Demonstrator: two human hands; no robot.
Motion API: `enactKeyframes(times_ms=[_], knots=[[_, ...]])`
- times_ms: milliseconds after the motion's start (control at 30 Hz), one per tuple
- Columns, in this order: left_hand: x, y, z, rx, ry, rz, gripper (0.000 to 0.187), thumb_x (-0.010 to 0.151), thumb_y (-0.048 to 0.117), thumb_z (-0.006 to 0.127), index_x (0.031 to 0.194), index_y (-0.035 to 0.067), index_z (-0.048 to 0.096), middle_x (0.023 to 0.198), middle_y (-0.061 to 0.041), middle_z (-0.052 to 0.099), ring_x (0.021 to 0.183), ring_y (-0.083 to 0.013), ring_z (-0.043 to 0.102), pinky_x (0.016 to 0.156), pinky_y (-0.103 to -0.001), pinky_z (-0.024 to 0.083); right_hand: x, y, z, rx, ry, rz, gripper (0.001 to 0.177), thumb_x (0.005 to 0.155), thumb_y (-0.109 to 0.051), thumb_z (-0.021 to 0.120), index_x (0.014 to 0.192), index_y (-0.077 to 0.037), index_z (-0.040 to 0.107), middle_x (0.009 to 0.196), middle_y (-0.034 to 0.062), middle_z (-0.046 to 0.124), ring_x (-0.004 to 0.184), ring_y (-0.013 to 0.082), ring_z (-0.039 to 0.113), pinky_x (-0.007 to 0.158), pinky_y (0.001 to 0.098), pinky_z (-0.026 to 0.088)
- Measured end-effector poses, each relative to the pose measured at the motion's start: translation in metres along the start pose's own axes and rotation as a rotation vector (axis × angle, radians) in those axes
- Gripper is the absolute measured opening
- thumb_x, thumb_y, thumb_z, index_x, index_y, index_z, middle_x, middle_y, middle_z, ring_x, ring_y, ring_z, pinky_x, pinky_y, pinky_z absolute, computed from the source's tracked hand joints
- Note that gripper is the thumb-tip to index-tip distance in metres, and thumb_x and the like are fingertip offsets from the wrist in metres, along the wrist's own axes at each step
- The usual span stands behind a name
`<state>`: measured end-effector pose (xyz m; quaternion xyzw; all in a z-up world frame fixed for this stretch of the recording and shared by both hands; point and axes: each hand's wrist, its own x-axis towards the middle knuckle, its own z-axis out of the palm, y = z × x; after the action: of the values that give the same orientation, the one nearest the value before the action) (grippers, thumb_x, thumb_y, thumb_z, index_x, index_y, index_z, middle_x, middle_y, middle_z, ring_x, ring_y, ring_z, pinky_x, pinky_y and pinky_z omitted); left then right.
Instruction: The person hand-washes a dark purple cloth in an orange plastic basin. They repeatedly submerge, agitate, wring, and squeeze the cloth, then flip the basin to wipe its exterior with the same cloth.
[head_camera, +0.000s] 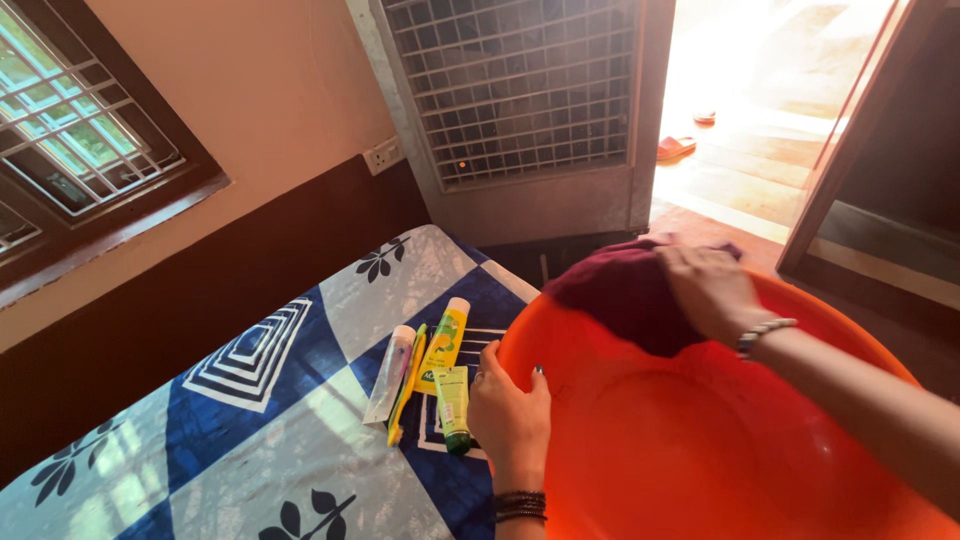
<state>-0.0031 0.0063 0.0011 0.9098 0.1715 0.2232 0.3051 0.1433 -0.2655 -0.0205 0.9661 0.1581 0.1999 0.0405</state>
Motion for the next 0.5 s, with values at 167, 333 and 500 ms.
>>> enactKeyframes(times_ms=[167, 333, 500], knots=[[0.000, -0.001, -0.001, -0.028, -0.016, 0.034, 0.059, 0.077, 0.024, 0.082, 0.127, 0.005, 0.057, 0.104, -0.018, 0.073, 0.094, -0.0367, 0.071, 0.081, -0.046, 0.057, -0.055, 0.039, -0.033, -0.152, -0.044, 0.027, 0.049, 0.088, -0.007, 0.056, 0.136, 0.000, 0.049, 0.114, 0.0187, 0.068, 0.108, 0.0308, 0.069, 0.094, 0.0382, 0.056], [-0.002, -0.002, -0.001, -0.047, 0.002, 0.083, 0.063, 0.076, 0.023, 0.082, 0.129, 0.002, 0.057, 0.109, -0.020, 0.072, 0.096, -0.0373, 0.071, 0.084, -0.045, 0.057, -0.110, 0.052, -0.069, -0.559, -0.424, -0.048, 0.064, 0.096, -0.010, 0.055, 0.152, 0.011, 0.034, 0.116, 0.0130, 0.068, 0.110, 0.0161, 0.068, 0.097, 0.0233, 0.056], [-0.005, -0.005, -0.006, -0.049, -0.014, 0.116, 0.063, 0.077, 0.023, 0.082, 0.130, 0.001, 0.056, 0.113, -0.021, 0.071, 0.099, -0.0386, 0.070, 0.086, -0.046, 0.056, -0.161, 0.073, -0.051, -0.749, -0.138, -0.247, 0.050, 0.087, -0.013, 0.057, 0.130, 0.013, 0.055, 0.126, 0.0304, 0.067, 0.118, 0.0300, 0.068, 0.098, 0.0277, 0.056]])
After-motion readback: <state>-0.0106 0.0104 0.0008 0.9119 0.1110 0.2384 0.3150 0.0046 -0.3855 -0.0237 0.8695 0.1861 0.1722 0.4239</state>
